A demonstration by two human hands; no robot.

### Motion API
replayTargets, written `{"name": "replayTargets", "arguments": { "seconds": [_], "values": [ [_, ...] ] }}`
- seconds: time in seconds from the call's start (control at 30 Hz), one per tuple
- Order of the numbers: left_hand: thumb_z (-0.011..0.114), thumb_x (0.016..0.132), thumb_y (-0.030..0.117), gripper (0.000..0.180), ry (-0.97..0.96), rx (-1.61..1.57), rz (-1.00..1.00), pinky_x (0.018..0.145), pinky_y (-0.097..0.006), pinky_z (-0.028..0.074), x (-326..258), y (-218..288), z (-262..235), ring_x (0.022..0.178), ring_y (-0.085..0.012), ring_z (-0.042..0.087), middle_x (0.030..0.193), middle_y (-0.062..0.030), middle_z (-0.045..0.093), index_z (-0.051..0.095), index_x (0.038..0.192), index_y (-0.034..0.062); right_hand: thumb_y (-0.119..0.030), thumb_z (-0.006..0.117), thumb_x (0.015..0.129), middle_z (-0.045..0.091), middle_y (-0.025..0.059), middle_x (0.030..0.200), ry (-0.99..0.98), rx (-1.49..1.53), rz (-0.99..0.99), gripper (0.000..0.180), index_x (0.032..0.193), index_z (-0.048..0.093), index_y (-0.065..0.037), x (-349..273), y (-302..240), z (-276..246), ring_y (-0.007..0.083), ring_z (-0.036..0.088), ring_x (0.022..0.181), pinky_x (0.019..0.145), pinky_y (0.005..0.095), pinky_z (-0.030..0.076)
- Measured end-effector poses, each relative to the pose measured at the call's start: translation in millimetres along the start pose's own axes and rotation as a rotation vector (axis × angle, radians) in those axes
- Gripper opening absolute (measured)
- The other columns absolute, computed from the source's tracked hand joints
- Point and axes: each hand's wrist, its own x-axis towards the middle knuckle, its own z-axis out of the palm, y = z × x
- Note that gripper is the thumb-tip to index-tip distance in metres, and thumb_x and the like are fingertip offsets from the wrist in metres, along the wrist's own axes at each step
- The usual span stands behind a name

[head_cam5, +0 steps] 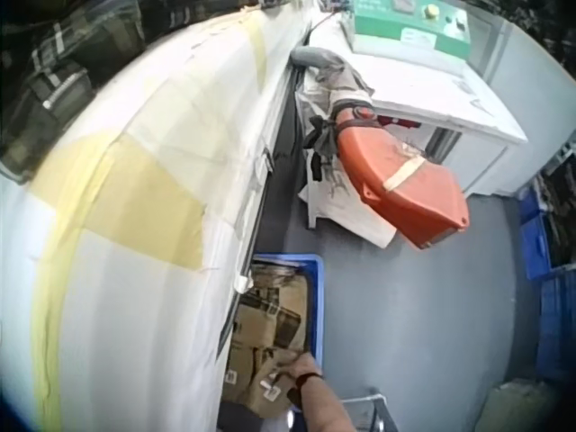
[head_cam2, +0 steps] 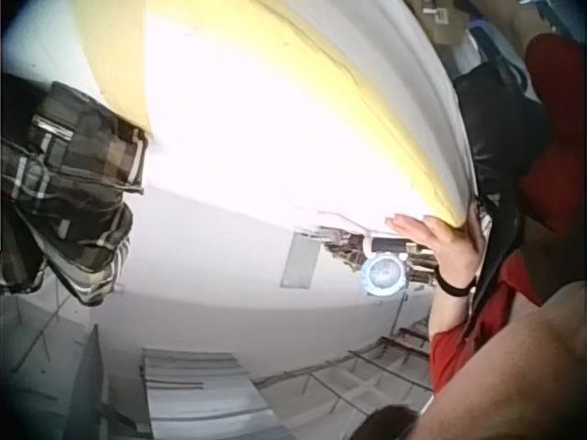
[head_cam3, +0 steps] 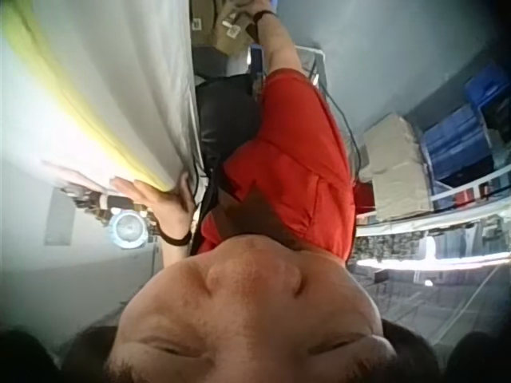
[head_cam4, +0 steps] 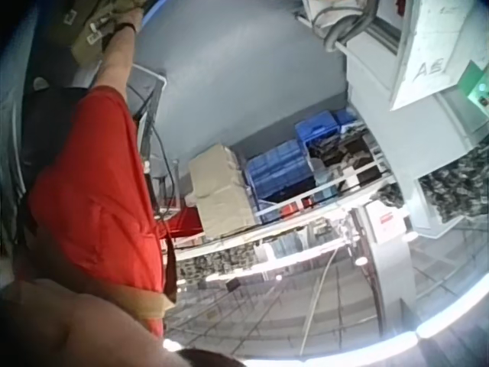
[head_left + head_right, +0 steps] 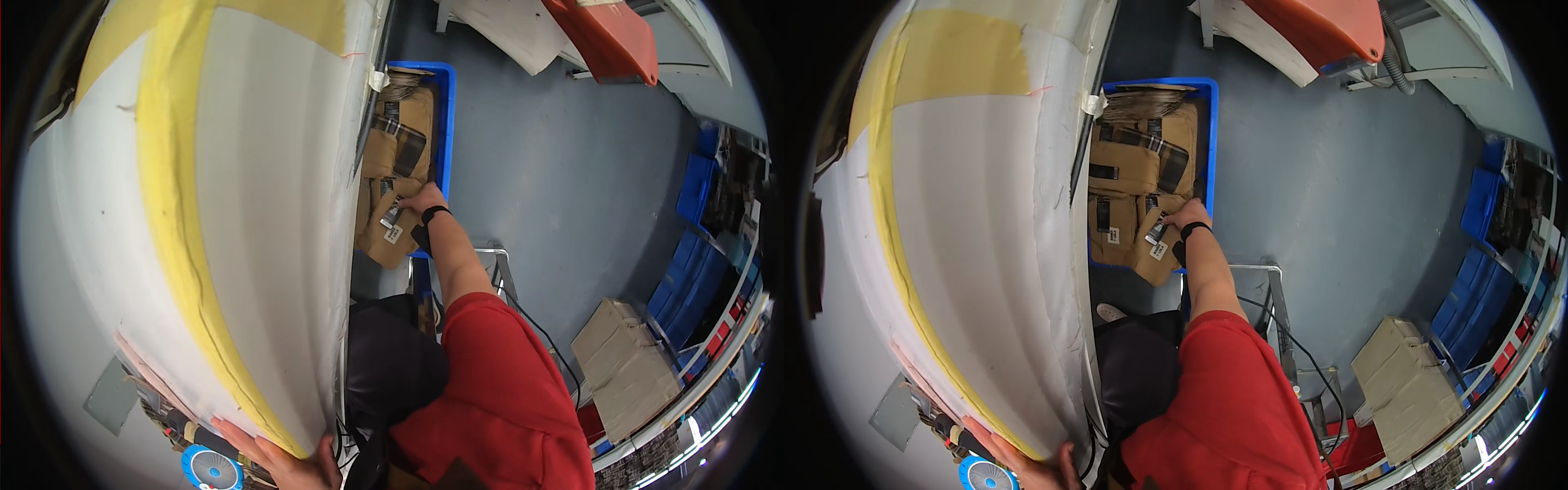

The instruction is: Apply adhesive or heat seal a small leather pouch or fabric component using a handheld tool.

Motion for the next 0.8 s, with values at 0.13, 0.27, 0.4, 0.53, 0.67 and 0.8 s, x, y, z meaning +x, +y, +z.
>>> {"name": "replayTargets", "arguments": {
  "seconds": [0.13, 0.27, 0.4, 0.53, 0.67, 0.8],
  "values": [
    [0.08, 0.083, 0.025, 0.116, -0.014, 0.001, -0.023, 0.115, -0.072, 0.004, -7.0, -3.5, 2.9, 0.147, -0.0587, -0.003, 0.158, -0.0414, -0.006, -0.006, 0.16, 0.0075, -0.047, 0.093, 0.059, 0.057, 0.021, 0.13, 0.132, -0.001, 0.057, 0.097, 0.13, 0.051, 0.003, -9.2, -4.8, 19.9, 0.0331, 0.056, 0.124, 0.103, 0.0394, 0.05],
    [0.079, 0.084, 0.027, 0.115, -0.025, -0.001, -0.033, 0.115, -0.072, 0.004, -8.7, -4.1, 5.6, 0.148, -0.058, -0.004, 0.158, -0.0409, -0.006, -0.005, 0.16, 0.0072, -0.048, 0.09, 0.064, 0.054, 0.02, 0.131, 0.248, 0.019, 0.11, 0.089, 0.13, 0.052, -0.002, -31.4, -14.1, 38.6, 0.0343, 0.053, 0.125, 0.108, 0.0447, 0.042],
    [0.079, 0.083, 0.026, 0.115, -0.009, -0.009, -0.037, 0.115, -0.071, 0.004, -8.5, -2.6, 4.1, 0.148, -0.0571, -0.004, 0.159, -0.0401, -0.007, -0.004, 0.16, 0.0077, -0.045, 0.086, 0.069, 0.059, 0.0192, 0.131, 0.254, 0.262, 0.124, 0.086, 0.134, 0.046, -0.005, -43.0, -13.3, 52.3, 0.0333, 0.055, 0.127, 0.107, 0.0478, 0.04],
    [0.078, 0.083, 0.02, 0.113, 0.007, -0.02, -0.035, 0.114, -0.072, 0.004, -6.3, -0.4, 6.0, 0.148, -0.0568, -0.003, 0.159, -0.0395, -0.006, -0.004, 0.161, 0.0088, -0.04, 0.085, 0.069, 0.065, 0.0219, 0.123, 0.239, 0.307, 0.017, 0.082, 0.128, 0.044, -0.001, -43.9, -8.4, 57.8, 0.037, 0.062, 0.116, 0.1, 0.046, 0.048],
    [0.076, 0.084, 0.018, 0.109, 0.039, -0.044, 0.006, 0.115, -0.071, 0.004, -9.1, 0.1, 12.1, 0.148, -0.0581, 0.0, 0.16, -0.0388, -0.003, 0.0, 0.161, 0.0085, -0.035, 0.09, 0.065, 0.065, 0.0244, 0.118, 0.239, 0.536, -0.248, 0.083, 0.124, 0.046, 0.003, -32.9, 36.8, 53.4, 0.0366, 0.064, 0.112, 0.097, 0.0423, 0.05],
    [0.071, 0.075, 0.001, 0.104, 0.055, -0.039, 0.015, 0.12, -0.061, 0.004, -6.2, 1.2, 6.7, 0.151, -0.0527, 0.002, 0.162, -0.0342, 0.003, 0.008, 0.158, -0.0008, -0.013, 0.091, 0.067, 0.064, 0.0188, 0.121, -0.014, 0.938, -0.282, 0.077, 0.127, 0.046, 0.004, -68.8, 56.4, 35.7, 0.029, 0.064, 0.111, 0.096, 0.0397, 0.053]
  ]
}}
